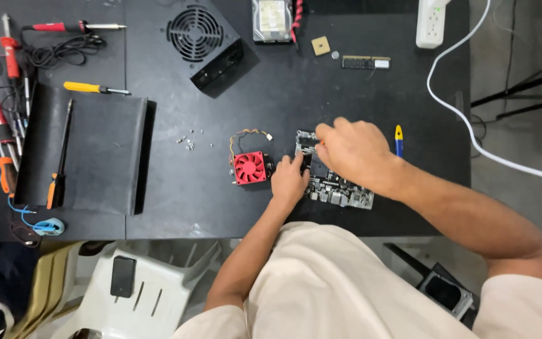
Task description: Cleaning a CPU heatsink with a brush, attaching a cooling fan, and fastening components onto a motherboard using a screwdriver.
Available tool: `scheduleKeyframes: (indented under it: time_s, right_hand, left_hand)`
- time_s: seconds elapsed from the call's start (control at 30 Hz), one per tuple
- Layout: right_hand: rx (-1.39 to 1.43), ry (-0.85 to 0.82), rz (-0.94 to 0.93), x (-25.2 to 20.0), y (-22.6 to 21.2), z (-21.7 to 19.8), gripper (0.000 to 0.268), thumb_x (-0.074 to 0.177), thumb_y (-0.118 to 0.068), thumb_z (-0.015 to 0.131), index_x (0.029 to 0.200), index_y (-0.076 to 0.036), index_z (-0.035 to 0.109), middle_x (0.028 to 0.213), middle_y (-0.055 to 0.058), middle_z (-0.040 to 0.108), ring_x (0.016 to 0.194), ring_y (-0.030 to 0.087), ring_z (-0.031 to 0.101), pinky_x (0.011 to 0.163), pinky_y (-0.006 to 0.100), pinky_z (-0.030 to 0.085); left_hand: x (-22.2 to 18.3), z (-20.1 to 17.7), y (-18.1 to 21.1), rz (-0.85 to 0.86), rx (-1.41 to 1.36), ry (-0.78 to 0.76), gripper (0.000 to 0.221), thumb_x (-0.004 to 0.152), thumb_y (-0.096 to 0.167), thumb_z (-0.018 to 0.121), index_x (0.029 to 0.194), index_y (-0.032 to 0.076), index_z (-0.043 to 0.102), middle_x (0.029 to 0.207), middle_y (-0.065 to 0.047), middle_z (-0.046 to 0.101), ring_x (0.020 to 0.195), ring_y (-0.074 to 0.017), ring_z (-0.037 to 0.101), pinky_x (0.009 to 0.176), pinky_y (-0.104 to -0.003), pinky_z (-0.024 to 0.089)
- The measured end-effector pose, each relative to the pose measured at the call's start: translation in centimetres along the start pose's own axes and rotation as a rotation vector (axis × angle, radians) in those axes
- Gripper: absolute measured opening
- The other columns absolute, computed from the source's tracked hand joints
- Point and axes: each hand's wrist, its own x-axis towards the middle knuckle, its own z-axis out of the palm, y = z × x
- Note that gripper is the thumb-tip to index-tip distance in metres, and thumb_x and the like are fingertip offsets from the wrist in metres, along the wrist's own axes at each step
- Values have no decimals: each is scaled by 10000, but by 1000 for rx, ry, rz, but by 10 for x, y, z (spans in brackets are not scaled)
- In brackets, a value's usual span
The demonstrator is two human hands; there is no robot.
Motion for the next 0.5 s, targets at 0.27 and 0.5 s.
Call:
scheduleKeyframes:
  time_s: [0.27,0.5]
  right_hand:
    - [30,46,-4,-3,-4,6,160,919,-324,646,937,-171,689,742,62,580,606,352,715,533,435,578]
    - [218,-37,-115,-2,6,-11,147,843,-245,722,964,-166,692,835,86,590,805,359,708,675,448,587]
  left_hand:
    - [-5,-9,6,26,32,32,522,914,330,659,1390,153,538,995,-95,536,947,-315,649,683,-442,629]
    - [-2,3,-2,27,-4,31,569,911,360,651,1424,154,517,1004,-119,539,929,-327,655,672,-449,628]
